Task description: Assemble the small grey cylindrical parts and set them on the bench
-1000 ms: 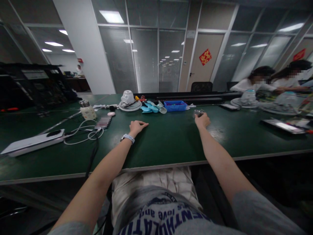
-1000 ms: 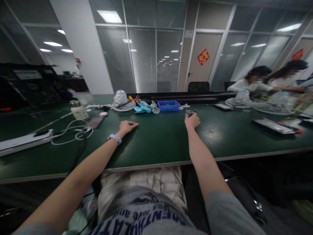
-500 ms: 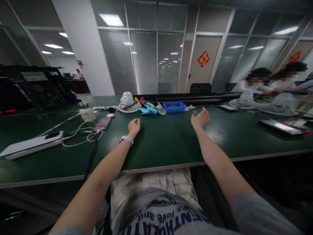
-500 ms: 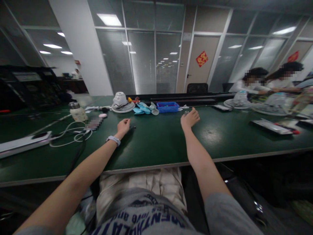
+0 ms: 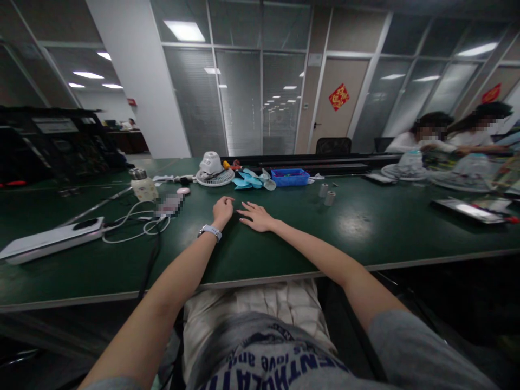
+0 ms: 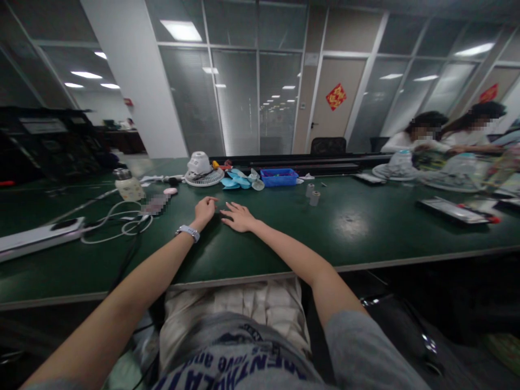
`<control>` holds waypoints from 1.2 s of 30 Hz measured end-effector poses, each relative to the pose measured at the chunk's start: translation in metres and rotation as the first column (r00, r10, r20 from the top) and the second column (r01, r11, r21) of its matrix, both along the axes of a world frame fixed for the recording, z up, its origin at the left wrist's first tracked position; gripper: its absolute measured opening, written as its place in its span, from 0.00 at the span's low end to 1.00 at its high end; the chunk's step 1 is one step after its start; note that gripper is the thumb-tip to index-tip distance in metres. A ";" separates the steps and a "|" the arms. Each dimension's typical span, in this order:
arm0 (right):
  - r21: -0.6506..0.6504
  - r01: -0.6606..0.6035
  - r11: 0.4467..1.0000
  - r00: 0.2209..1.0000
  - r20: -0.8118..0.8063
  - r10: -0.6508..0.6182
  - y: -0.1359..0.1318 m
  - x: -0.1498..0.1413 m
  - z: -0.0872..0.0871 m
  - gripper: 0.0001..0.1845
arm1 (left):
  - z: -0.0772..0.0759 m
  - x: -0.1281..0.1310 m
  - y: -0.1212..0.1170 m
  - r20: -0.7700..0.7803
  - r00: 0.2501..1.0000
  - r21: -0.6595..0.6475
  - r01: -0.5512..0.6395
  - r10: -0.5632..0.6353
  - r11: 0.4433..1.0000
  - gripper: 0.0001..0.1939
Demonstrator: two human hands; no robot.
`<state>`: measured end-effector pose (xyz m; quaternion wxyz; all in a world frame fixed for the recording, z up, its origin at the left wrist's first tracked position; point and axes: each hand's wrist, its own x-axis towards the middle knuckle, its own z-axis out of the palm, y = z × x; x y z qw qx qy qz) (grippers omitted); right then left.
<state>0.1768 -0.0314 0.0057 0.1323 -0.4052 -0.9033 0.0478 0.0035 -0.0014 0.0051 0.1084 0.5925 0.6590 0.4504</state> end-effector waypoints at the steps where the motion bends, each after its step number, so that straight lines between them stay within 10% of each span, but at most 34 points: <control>1: -0.013 -0.004 1.000 1.000 0.008 0.004 0.002 0.000 0.000 0.28 | 0.000 0.000 0.000 0.000 1.000 -0.004 0.001 -0.001 1.000 0.18; 27: 0.091 -0.100 0.991 0.993 -0.056 0.105 0.018 -0.023 -0.001 0.20 | 0.007 0.001 -0.007 -0.090 0.996 -0.056 -0.028 0.023 0.998 0.18; 36: 0.158 0.243 0.957 0.955 -0.215 -0.206 0.002 0.034 0.026 0.19 | 0.002 0.000 -0.003 -0.061 0.998 -0.047 0.010 -0.013 0.999 0.17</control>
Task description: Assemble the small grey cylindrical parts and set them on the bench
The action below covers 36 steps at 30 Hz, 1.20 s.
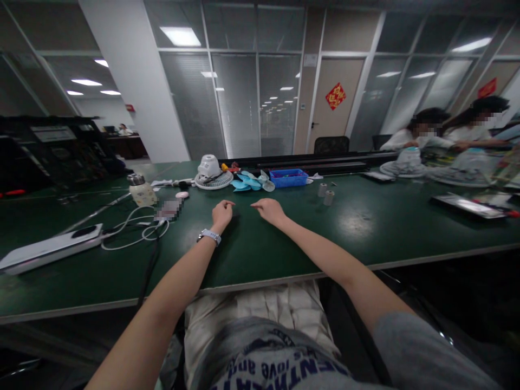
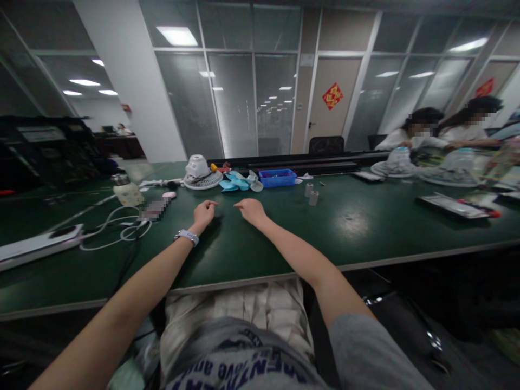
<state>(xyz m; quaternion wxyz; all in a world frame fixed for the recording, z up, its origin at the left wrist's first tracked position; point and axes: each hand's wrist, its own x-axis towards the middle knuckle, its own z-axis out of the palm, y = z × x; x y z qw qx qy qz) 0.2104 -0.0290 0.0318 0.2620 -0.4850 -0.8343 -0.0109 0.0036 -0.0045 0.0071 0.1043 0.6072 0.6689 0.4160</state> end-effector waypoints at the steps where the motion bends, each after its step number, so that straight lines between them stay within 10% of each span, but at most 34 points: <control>1: 0.040 0.101 0.994 0.994 -0.035 -0.100 0.002 0.018 0.007 0.19 | 0.000 0.000 0.000 0.005 1.000 -0.002 0.005 -0.005 1.000 0.17; 6: 0.158 0.637 0.755 0.764 -0.261 -0.590 0.015 0.114 0.031 0.19 | -0.001 0.001 0.002 -0.006 1.000 0.017 0.024 -0.024 1.000 0.16; 13: -0.035 0.865 0.501 0.463 -0.332 -0.822 0.023 0.189 0.018 0.14 | 0.000 0.001 0.001 0.001 1.000 0.006 0.021 -0.021 1.000 0.16; 36: -0.181 0.854 0.488 0.384 -0.413 -0.826 0.017 0.194 0.010 0.15 | -0.002 0.001 0.004 -0.027 0.999 0.006 0.033 -0.033 0.999 0.16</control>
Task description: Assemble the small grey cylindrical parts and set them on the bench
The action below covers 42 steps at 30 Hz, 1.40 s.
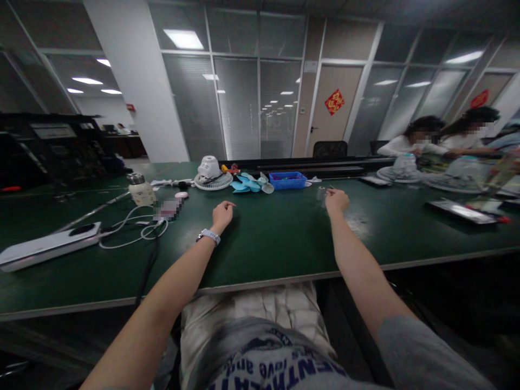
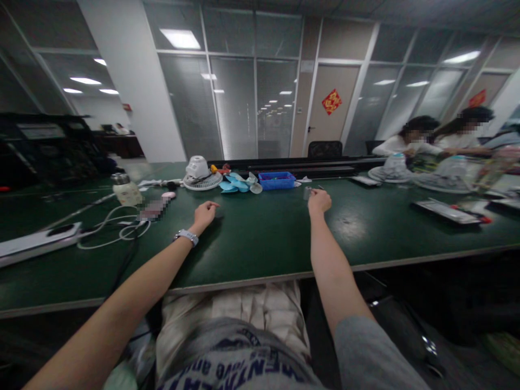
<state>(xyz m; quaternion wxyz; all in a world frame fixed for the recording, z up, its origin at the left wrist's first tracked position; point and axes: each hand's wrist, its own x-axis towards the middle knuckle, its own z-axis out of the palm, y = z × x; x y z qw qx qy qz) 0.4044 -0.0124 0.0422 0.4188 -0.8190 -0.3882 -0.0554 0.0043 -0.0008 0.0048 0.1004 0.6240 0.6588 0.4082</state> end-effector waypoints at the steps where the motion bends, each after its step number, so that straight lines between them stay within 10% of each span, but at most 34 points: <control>1: -0.012 -0.006 1.000 1.000 0.008 0.006 0.000 0.000 0.000 0.15 | 0.000 0.000 0.000 -0.004 1.000 0.001 0.001 -0.001 1.000 0.16; 27: -0.076 -0.138 0.988 0.982 0.118 0.146 0.005 -0.037 -0.013 0.31 | 0.001 0.002 -0.002 0.030 0.999 -0.006 0.031 -0.031 0.999 0.14; 30: -0.017 -0.423 0.906 0.890 0.181 0.419 0.006 -0.091 -0.010 0.34 | 0.003 0.005 -0.004 0.064 0.996 0.040 0.064 -0.066 0.997 0.14; 36: -0.034 -0.839 0.544 0.528 0.193 0.827 -0.010 -0.204 -0.021 0.37 | 0.011 0.020 -0.015 0.076 0.963 0.242 0.232 -0.257 0.942 0.20; 42: -0.103 -0.865 0.490 0.476 0.138 0.869 -0.025 -0.228 -0.029 0.42 | 0.016 0.026 -0.018 -0.014 0.952 0.282 0.296 -0.305 0.913 0.18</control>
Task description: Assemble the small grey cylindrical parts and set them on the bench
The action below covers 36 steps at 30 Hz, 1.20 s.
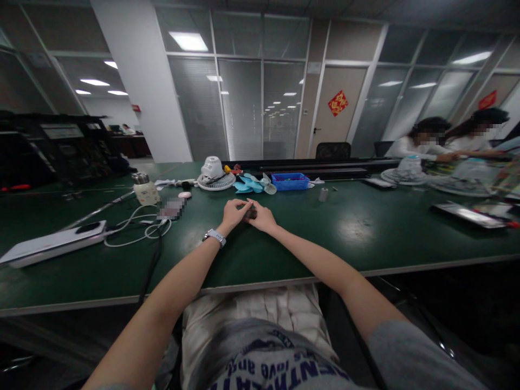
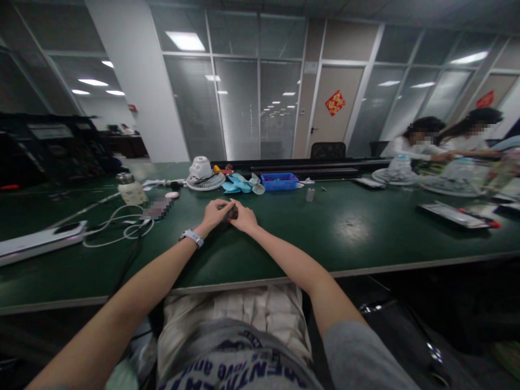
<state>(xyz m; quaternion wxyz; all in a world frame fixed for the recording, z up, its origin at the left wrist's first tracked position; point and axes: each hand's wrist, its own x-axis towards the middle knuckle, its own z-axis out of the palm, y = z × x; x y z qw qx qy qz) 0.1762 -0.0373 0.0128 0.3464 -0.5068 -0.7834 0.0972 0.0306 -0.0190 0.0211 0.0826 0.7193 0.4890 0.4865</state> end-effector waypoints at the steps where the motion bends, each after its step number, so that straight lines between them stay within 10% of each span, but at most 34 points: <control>1: -0.009 0.002 1.000 1.000 -0.003 -0.002 -0.001 0.001 0.000 0.42 | 0.002 -0.002 0.000 -0.036 0.999 0.017 0.025 -0.024 1.000 0.17; 8: -0.021 -0.001 1.000 1.000 -0.005 0.001 -0.007 0.001 -0.001 0.39 | 0.016 -0.012 -0.002 -0.327 0.944 0.112 0.086 -0.046 0.990 0.14; 15: -0.006 0.014 1.000 1.000 -0.005 -0.014 -0.005 0.001 -0.003 0.39 | 0.014 -0.012 -0.002 -0.208 0.974 0.197 -0.050 0.092 0.979 0.15; 20: -0.007 0.014 1.000 1.000 -0.015 -0.014 -0.004 0.002 -0.005 0.42 | -0.001 -0.026 0.009 -0.258 0.955 0.020 -0.148 0.148 0.989 0.14; 26: 0.025 0.178 0.984 0.980 -0.092 -0.175 0.007 0.030 0.007 0.41 | -0.015 -0.033 0.018 -0.285 0.956 -0.303 -0.016 -0.074 0.953 0.16; 30: 0.078 0.446 0.892 0.892 -0.120 -0.435 0.021 0.090 0.021 0.38 | -0.015 -0.033 0.018 -0.245 0.962 -0.336 0.029 -0.117 0.941 0.16; 36: -0.002 0.813 0.582 0.579 -0.101 -0.809 0.024 0.197 0.020 0.35 | -0.015 -0.033 0.017 -0.226 0.965 -0.323 0.057 -0.136 0.945 0.14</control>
